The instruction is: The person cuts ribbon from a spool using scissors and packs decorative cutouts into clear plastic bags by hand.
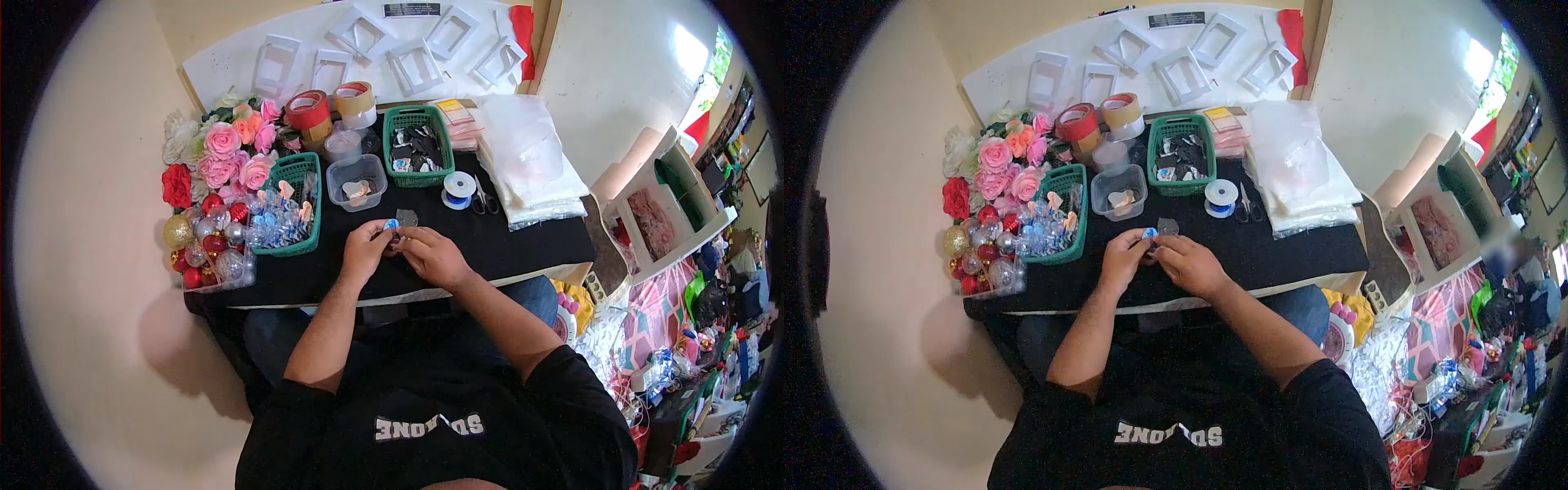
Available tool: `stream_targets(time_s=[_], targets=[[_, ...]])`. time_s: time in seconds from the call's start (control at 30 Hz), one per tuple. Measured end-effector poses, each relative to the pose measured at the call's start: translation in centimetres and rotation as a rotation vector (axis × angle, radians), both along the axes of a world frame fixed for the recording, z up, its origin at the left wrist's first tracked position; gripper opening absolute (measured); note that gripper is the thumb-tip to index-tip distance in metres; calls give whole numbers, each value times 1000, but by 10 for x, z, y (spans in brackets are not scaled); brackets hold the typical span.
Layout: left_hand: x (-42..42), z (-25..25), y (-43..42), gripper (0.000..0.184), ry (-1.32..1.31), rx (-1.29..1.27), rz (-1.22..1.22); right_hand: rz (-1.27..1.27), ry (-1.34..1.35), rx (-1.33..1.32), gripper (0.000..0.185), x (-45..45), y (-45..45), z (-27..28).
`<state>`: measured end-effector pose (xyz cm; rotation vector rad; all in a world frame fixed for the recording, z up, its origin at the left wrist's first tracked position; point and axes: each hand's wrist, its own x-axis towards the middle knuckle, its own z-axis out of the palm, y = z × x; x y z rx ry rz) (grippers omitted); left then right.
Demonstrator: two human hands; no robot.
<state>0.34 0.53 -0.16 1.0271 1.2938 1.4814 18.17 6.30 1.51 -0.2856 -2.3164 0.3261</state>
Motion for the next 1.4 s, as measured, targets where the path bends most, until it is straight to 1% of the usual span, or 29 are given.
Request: stream_targets(time_s=[0.17,0.37,0.57,0.83,0.93,1.03,1.1,1.13,1.2,1.4], targets=[[0,3,0,19,48,-8,-4,-11,-30,-3,20,1,-1,-2],[0,1,-2,18,10,2,-1,0,-32,-7,19,1,-1,-5],[2,0,-2,16,39,4,-16,-18,-38,10,18,1,0,-5],[7,8,-5,14,199,-13,-3,-37,-12,11,18,1,1,-5],[6,4,-3,14,189,-1,-25,-46,-13,-17,19,1,0,-2],[6,3,-4,15,215,41,-22,-113,-42,-45,22,0,-2,2],[6,4,-4,15,204,34,-23,-152,-51,-104,27,-1,-3,3],[6,5,-4,15,187,25,-23,-153,-50,-103,27,-1,-3,4],[6,3,-4,15,191,42,-28,-150,-50,-80,34,-1,-3,6],[9,12,-8,15,205,28,-5,-133,-119,-86,40,1,-2,8]])
